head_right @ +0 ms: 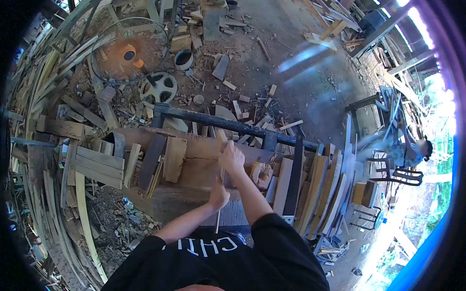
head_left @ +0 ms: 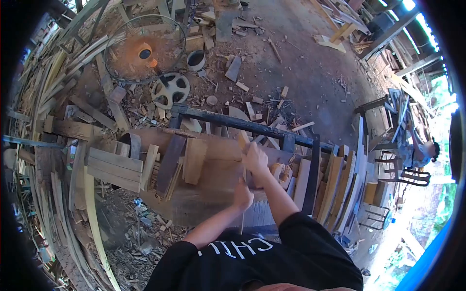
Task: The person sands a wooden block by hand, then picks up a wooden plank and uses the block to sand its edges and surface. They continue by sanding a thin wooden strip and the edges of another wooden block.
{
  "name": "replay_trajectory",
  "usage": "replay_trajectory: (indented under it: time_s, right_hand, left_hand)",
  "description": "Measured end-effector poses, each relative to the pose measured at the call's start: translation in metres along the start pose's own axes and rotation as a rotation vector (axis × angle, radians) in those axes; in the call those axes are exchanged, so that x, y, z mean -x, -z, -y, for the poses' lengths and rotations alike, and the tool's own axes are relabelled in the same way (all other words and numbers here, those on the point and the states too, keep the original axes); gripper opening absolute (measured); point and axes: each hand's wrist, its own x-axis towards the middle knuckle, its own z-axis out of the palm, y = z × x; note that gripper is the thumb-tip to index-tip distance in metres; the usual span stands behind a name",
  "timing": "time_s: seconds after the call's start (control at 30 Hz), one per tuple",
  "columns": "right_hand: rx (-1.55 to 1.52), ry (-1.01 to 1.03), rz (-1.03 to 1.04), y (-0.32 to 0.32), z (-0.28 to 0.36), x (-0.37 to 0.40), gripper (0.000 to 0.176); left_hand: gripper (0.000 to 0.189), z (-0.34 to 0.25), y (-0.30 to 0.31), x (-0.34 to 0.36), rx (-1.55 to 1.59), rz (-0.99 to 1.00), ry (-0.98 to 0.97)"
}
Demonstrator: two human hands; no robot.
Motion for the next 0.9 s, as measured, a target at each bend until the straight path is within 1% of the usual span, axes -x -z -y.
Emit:
replay_trajectory:
  time_s: [0.07, 0.1, 0.13, 0.17, 0.2, 0.23, 0.3, 0.33, 0.4, 0.47, 0.5, 0.57, 0.6, 0.63, 0.67, 0.7, 0.77, 0.8, 0.87, 0.9]
  right_hand:
    - [0.008, 0.005, -0.002, -0.005, 0.001, -0.019, 0.043]
    - [0.01, -0.001, -0.006, -0.002, 0.004, -0.012, 0.044]
    - [0.014, 0.001, -0.015, 0.0, 0.003, 0.002, 0.044]
    - [0.028, 0.024, 0.026, 0.004, 0.0, 0.02, 0.044]
    - [0.044, 0.042, 0.077, 0.008, -0.001, 0.034, 0.043]
    - [0.053, 0.039, 0.086, 0.014, 0.003, 0.039, 0.043]
    - [0.065, -0.022, 0.113, 0.018, 0.01, 0.05, 0.042]
    - [0.062, -0.031, 0.123, 0.012, 0.007, 0.045, 0.042]
    - [0.04, 0.032, 0.027, 0.003, 0.008, 0.007, 0.042]
    - [0.024, 0.028, 0.008, 0.004, 0.012, -0.005, 0.043]
    - [0.014, 0.023, -0.005, 0.004, 0.013, -0.004, 0.043]
    - [0.017, 0.015, -0.024, 0.004, 0.006, 0.01, 0.043]
    - [0.026, 0.005, 0.044, 0.013, 0.008, 0.032, 0.043]
    - [0.033, -0.012, 0.121, 0.016, 0.008, 0.047, 0.044]
    - [0.04, -0.017, 0.129, 0.014, 0.006, 0.047, 0.044]
    - [0.018, -0.008, 0.098, 0.012, 0.005, 0.047, 0.045]
    - [-0.003, 0.016, 0.027, 0.006, 0.004, 0.033, 0.046]
    - [-0.012, 0.023, 0.021, 0.002, 0.003, 0.015, 0.046]
    - [0.017, 0.009, -0.014, -0.003, 0.002, -0.011, 0.046]
    - [0.013, -0.006, -0.001, -0.002, 0.002, -0.012, 0.046]
  left_hand:
    - [0.034, 0.007, -0.003, 0.001, -0.105, -0.03, -0.033]
    - [0.034, 0.011, -0.005, 0.002, -0.107, -0.03, -0.043]
    - [0.034, 0.015, -0.008, 0.001, -0.002, -0.033, -0.104]
    - [0.034, 0.016, -0.01, -0.002, 0.106, -0.04, -0.162]
    - [0.034, 0.016, -0.013, -0.004, 0.117, -0.042, -0.155]
    - [0.035, 0.014, -0.013, -0.006, 0.145, -0.047, -0.135]
    - [0.038, 0.011, -0.013, -0.007, 0.19, -0.054, -0.091]
    - [0.04, 0.01, -0.012, -0.003, 0.206, -0.051, -0.069]
    - [0.041, 0.018, -0.012, -0.003, 0.21, -0.053, -0.069]
    - [0.04, 0.047, -0.02, -0.001, -0.191, -0.019, -0.184]
    - [0.04, 0.042, -0.018, -0.001, -0.192, -0.019, -0.193]
    - [0.037, 0.034, -0.02, -0.004, 0.04, -0.08, -0.17]
    - [0.037, 0.035, -0.024, -0.006, 0.051, -0.081, -0.167]
    - [0.036, 0.036, -0.027, -0.005, 0.422, -0.026, -0.005]
    - [0.035, 0.038, -0.03, -0.006, 0.789, 0.028, 0.159]
    - [0.035, 0.026, -0.022, -0.006, 0.793, 0.027, 0.169]
    - [0.036, -0.015, 0.007, -0.001, 0.253, -0.027, 0.029]
    - [0.036, -0.014, 0.01, -0.001, 0.244, -0.032, 0.021]
    - [0.035, -0.004, 0.011, -0.001, -0.071, 0.104, 0.093]
    - [0.035, 0.003, 0.008, 0.0, -0.076, 0.104, 0.084]
